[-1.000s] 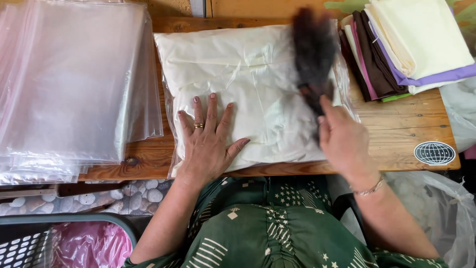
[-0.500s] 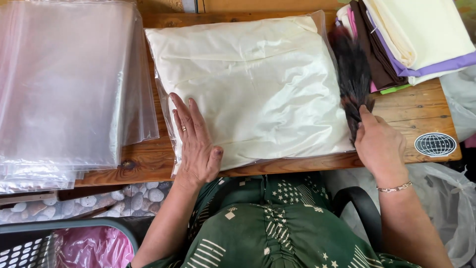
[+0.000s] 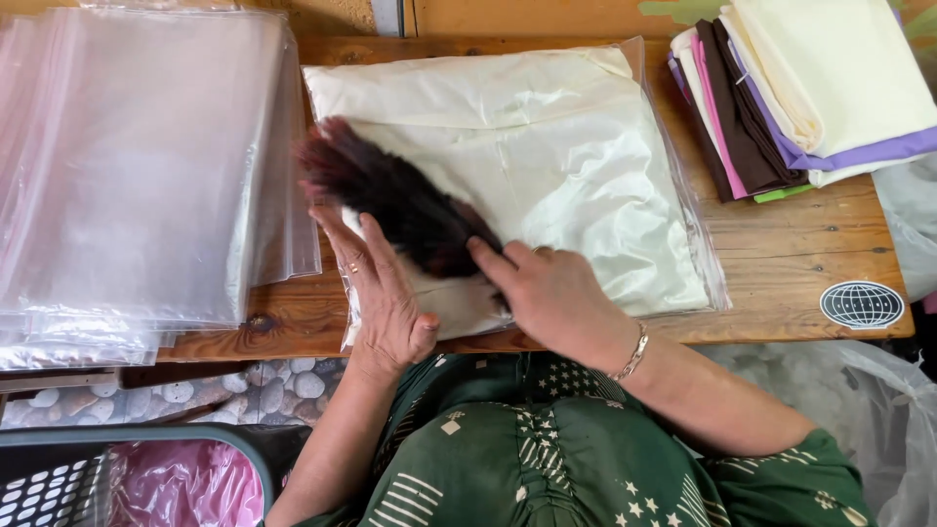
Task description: The person places a folded white fabric into a clear zip-top bag, seals the bag, and uses a brush to smooth the fabric inside. The sealed package is then placed into a grey plastic basket.
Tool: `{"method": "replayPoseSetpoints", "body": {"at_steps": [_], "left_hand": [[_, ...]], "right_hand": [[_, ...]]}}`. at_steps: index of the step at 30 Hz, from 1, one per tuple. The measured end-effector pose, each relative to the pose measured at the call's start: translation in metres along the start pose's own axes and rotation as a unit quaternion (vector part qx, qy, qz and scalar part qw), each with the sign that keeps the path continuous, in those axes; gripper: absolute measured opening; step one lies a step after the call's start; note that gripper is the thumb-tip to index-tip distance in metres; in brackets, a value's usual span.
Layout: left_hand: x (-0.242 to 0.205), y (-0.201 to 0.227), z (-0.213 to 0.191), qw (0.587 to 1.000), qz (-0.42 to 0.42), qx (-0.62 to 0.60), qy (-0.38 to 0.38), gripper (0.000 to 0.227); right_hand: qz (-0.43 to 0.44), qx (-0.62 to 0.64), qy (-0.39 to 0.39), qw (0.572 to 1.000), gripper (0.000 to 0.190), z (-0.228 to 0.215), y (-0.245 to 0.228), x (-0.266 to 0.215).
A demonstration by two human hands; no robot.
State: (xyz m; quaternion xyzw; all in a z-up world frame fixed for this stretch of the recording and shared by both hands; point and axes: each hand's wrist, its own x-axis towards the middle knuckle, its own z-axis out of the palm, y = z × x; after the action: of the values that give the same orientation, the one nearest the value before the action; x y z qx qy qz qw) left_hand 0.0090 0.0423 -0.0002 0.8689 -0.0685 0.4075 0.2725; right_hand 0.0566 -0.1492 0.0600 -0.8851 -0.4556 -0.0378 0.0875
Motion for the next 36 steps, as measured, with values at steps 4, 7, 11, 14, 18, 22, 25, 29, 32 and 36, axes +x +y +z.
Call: {"method": "replayPoseSetpoints", "body": {"at_steps": [4, 7, 11, 14, 18, 22, 25, 29, 32, 36], "left_hand": [[0.001, 0.004, 0.000, 1.000, -0.005, -0.024, -0.018, 0.105], [0.002, 0.004, 0.000, 0.999, -0.007, -0.041, -0.030, 0.102], [0.002, 0.002, 0.004, 0.999, -0.003, -0.038, -0.032, 0.101], [0.002, 0.002, 0.004, 0.999, -0.004, -0.020, -0.035, 0.101], [-0.002, 0.003, 0.002, 0.999, -0.012, -0.007, -0.040, 0.103], [0.000, 0.006, 0.000, 0.995, -0.022, 0.016, -0.098, 0.093], [0.008, 0.013, -0.003, 0.971, -0.044, 0.063, -0.225, 0.087], [0.019, 0.023, -0.009, 0.931, -0.070, 0.130, -0.334, 0.083], [0.023, 0.024, -0.012, 0.928, -0.065, 0.130, -0.342, 0.079], [0.030, 0.030, -0.019, 0.925, -0.029, 0.157, -0.345, 0.071]], "right_hand": [[0.133, -0.097, 0.046, 0.985, 0.049, 0.008, 0.071, -0.007], [0.223, -0.097, 0.070, 0.967, 0.047, 0.016, 0.127, -0.030], [0.242, -0.047, 0.155, 0.957, 0.043, 0.007, 0.116, -0.041], [0.134, 0.005, 0.139, 0.981, 0.044, -0.019, 0.034, -0.036], [0.015, 0.051, 0.058, 0.997, 0.036, -0.015, -0.006, -0.036], [0.129, -0.050, 0.020, 0.990, 0.044, -0.006, 0.032, -0.051], [0.239, -0.106, 0.021, 0.965, 0.047, -0.002, 0.078, -0.079], [0.357, -0.057, 0.072, 0.930, 0.042, 0.013, 0.129, -0.107], [0.218, 0.015, 0.175, 0.960, 0.041, -0.011, 0.075, -0.079], [0.030, 0.127, 0.086, 0.988, 0.035, -0.011, 0.019, -0.064]]}}
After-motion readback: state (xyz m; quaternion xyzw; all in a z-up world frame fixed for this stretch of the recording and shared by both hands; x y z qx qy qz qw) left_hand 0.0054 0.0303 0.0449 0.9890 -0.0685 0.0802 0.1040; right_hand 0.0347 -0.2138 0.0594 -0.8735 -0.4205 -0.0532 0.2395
